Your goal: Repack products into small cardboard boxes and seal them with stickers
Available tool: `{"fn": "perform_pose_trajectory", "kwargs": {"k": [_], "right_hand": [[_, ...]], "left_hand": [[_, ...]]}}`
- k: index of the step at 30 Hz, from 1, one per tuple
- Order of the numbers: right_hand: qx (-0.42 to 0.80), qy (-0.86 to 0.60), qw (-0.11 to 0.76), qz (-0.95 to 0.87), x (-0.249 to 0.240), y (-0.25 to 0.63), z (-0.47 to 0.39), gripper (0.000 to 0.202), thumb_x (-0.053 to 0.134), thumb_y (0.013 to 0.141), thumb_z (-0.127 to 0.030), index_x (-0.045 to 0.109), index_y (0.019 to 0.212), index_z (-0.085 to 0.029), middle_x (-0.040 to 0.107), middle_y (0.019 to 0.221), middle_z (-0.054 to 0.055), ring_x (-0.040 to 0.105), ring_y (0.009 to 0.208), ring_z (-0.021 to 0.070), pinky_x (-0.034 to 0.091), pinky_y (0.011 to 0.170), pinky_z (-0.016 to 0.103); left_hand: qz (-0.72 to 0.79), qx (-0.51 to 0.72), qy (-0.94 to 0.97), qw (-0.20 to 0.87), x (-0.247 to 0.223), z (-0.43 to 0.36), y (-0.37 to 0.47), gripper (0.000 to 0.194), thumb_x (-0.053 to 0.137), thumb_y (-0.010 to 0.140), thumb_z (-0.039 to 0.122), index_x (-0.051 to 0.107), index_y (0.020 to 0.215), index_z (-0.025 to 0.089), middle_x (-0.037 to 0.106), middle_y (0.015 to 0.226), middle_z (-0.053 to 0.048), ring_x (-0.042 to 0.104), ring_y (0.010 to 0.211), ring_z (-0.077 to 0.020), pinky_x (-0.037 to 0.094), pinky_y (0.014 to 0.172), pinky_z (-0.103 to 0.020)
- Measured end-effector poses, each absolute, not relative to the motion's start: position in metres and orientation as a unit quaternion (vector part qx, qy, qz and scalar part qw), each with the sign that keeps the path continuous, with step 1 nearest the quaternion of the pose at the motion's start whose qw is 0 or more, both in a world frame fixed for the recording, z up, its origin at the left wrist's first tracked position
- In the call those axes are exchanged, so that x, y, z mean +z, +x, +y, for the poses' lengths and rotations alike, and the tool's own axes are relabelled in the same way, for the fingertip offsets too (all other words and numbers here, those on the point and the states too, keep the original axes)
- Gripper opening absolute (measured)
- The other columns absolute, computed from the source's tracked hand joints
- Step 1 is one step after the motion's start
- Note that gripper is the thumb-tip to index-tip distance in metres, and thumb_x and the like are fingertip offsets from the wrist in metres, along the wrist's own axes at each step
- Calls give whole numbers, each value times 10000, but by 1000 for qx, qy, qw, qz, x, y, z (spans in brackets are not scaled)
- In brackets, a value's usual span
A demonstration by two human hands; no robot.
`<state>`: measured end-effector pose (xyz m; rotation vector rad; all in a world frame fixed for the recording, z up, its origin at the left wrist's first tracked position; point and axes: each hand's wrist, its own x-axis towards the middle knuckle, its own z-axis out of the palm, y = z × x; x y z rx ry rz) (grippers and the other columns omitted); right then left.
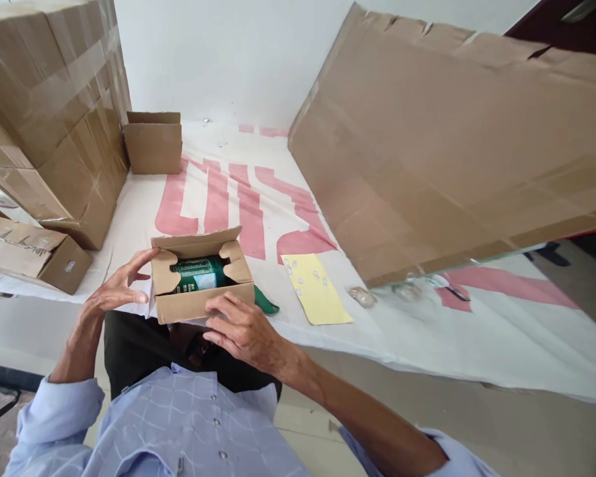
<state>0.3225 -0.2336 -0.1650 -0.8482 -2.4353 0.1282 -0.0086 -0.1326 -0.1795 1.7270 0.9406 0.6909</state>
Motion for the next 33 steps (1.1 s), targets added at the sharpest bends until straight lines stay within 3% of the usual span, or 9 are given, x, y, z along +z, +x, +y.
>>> {"fn": "perform_pose_trajectory", "kwargs": {"k": [3, 6, 10, 14, 18, 21, 23, 28, 33], "right_hand": [[93, -330, 287, -894, -173, 324, -232, 204, 600, 1106, -218, 739, 958, -196, 721, 997, 84, 694, 907, 202, 579, 766, 319], [113, -374, 271, -880, -163, 322, -211, 233, 529, 1129, -196, 752, 1064, -196, 730, 1081, 95, 719, 996, 203, 589, 850, 323], [119, -421, 167, -883, -143, 320, -163, 155, 634, 1075, -232, 750, 1167, -188, 728, 1205, 128, 696, 1127, 271, 572, 905, 380], [146, -400, 27, -904, -144, 313, -119, 282, 751, 999, -283, 722, 1260, -182, 721, 1257, 143, 678, 1202, 319, 533, 1022, 435], [121, -396, -69, -908, -154, 300, -102, 474, 767, 943, -221, 662, 1398, -136, 680, 1388, 214, 653, 1278, 372, 503, 1054, 465], [90, -387, -72, -915, -158, 296, -102, 544, 750, 939, -203, 625, 1464, -133, 661, 1420, 236, 646, 1274, 383, 495, 1044, 483], [82, -364, -61, -926, -159, 299, -104, 512, 733, 955, -217, 630, 1450, -137, 666, 1400, 227, 639, 1267, 374, 487, 1049, 485], [86, -350, -63, -931, -163, 307, -106, 514, 733, 980, -287, 621, 1452, -120, 657, 1385, 220, 632, 1261, 369, 481, 1066, 491], [116, -347, -50, -929, -166, 303, -105, 687, 744, 934, -213, 539, 1588, -168, 654, 1440, 204, 650, 1285, 351, 507, 1076, 463]], "left_hand": [[451, 282, 734, 424, -173, -135, 9, 995, 887, 712, 791, 596, 1547, 335, 562, 1610, -141, 571, 1465, -444, 591, 1085, -573], [507, 269, 751, 327, -166, -142, 34, 932, 919, 697, 732, 613, 1464, 302, 628, 1446, -122, 642, 1332, -398, 582, 1092, -582], [547, 264, 744, 277, -162, -148, 52, 888, 951, 674, 652, 614, 1402, 272, 613, 1372, -103, 654, 1277, -380, 564, 1124, -581], [540, 282, 742, 281, -160, -149, 52, 796, 932, 724, 605, 620, 1379, 277, 604, 1358, -91, 651, 1275, -362, 584, 1103, -562], [493, 305, 751, 316, -163, -148, 42, 1036, 959, 688, 661, 520, 1548, 286, 506, 1547, -137, 557, 1444, -397, 573, 1144, -563], [445, 299, 761, 366, -169, -146, 30, 1377, 1020, 556, 703, 364, 1697, 299, 347, 1707, -194, 425, 1566, -472, 558, 1165, -601], [427, 298, 760, 390, -173, -145, 23, 1472, 1027, 537, 710, 289, 1741, 295, 271, 1756, -221, 374, 1596, -501, 551, 1168, -627], [426, 303, 755, 395, -176, -147, 21, 1394, 1012, 606, 656, 288, 1734, 275, 313, 1736, -224, 412, 1578, -475, 543, 1175, -633], [419, 301, 761, 393, -174, -147, 26, 1362, 1021, 588, 619, 331, 1706, 265, 341, 1714, -217, 417, 1574, -468, 544, 1178, -619]]}}
